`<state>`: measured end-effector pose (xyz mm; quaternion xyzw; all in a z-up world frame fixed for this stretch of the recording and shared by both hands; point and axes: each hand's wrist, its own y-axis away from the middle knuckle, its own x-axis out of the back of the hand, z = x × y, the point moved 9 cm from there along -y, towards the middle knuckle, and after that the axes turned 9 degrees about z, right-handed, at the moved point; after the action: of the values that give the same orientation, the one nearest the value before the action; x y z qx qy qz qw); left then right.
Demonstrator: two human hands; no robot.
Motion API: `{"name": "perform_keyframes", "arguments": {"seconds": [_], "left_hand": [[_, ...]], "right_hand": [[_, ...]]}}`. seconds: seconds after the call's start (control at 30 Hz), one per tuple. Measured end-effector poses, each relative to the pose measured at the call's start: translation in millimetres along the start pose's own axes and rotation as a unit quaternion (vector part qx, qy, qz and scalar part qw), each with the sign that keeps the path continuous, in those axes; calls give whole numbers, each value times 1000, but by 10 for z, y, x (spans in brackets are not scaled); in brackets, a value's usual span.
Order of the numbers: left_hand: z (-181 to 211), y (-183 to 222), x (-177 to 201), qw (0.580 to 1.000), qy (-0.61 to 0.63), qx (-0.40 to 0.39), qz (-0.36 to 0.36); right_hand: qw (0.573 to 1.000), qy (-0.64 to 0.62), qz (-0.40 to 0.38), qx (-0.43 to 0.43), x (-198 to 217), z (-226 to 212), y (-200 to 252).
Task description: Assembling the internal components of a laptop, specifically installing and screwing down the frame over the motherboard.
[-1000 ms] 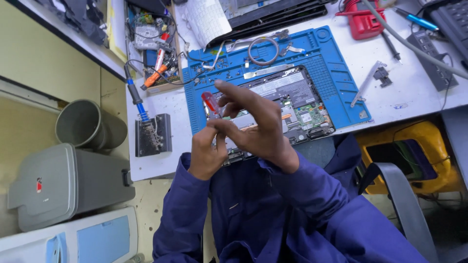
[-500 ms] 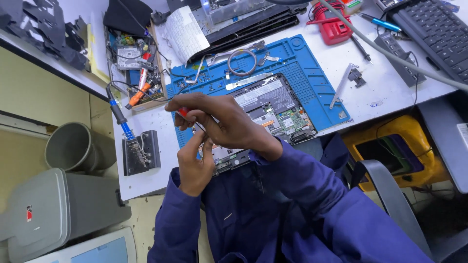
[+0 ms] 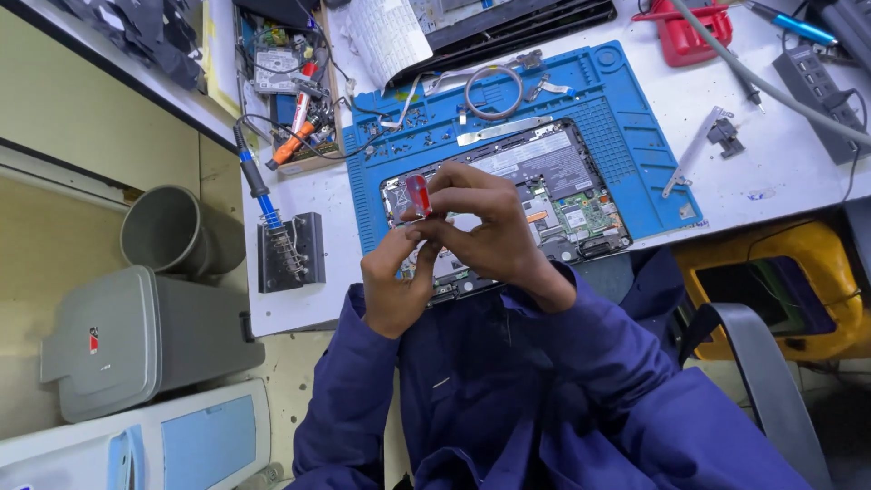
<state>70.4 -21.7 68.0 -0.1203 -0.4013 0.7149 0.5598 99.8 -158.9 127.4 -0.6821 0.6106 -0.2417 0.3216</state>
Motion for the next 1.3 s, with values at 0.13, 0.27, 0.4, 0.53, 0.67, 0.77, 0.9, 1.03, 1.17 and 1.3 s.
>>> {"name": "perform_keyframes", "arguments": {"seconds": [0.13, 0.27, 0.4, 0.53, 0.67, 0.77, 0.9, 1.03, 1.17, 1.3], "left_hand": [[-132, 74, 53, 1000, 12, 9, 17], [-129, 8, 124, 998, -13, 32, 52], [-54, 22, 87, 1000, 2, 2, 27], [-75, 73, 63, 1000, -15, 0, 25], [-41, 10, 113, 998, -18, 7, 53], [37, -4, 41, 999, 17, -30, 32], [52, 46, 6, 998, 7, -58, 37], [129, -23, -95, 999, 20, -21, -21], [229, -65, -436, 980, 23, -17, -196], [194, -170, -850, 972, 15, -38, -231]], "right_hand": [[999, -6, 27, -15, 7, 42, 36], [999, -17, 39, -23, -26, 2, 84], [999, -13, 43, -9, -42, 14, 115], [999, 2, 38, -4, -35, -66, 137], [998, 43, 37, 32, -23, -142, 144], [996, 60, 45, 37, 59, -92, 179], [994, 92, 43, 29, 62, -176, 153], [994, 104, 34, 25, 139, -400, 62], [990, 140, 5, 10, 381, -627, 4], [983, 185, 1, -21, 624, -691, -78]]}}
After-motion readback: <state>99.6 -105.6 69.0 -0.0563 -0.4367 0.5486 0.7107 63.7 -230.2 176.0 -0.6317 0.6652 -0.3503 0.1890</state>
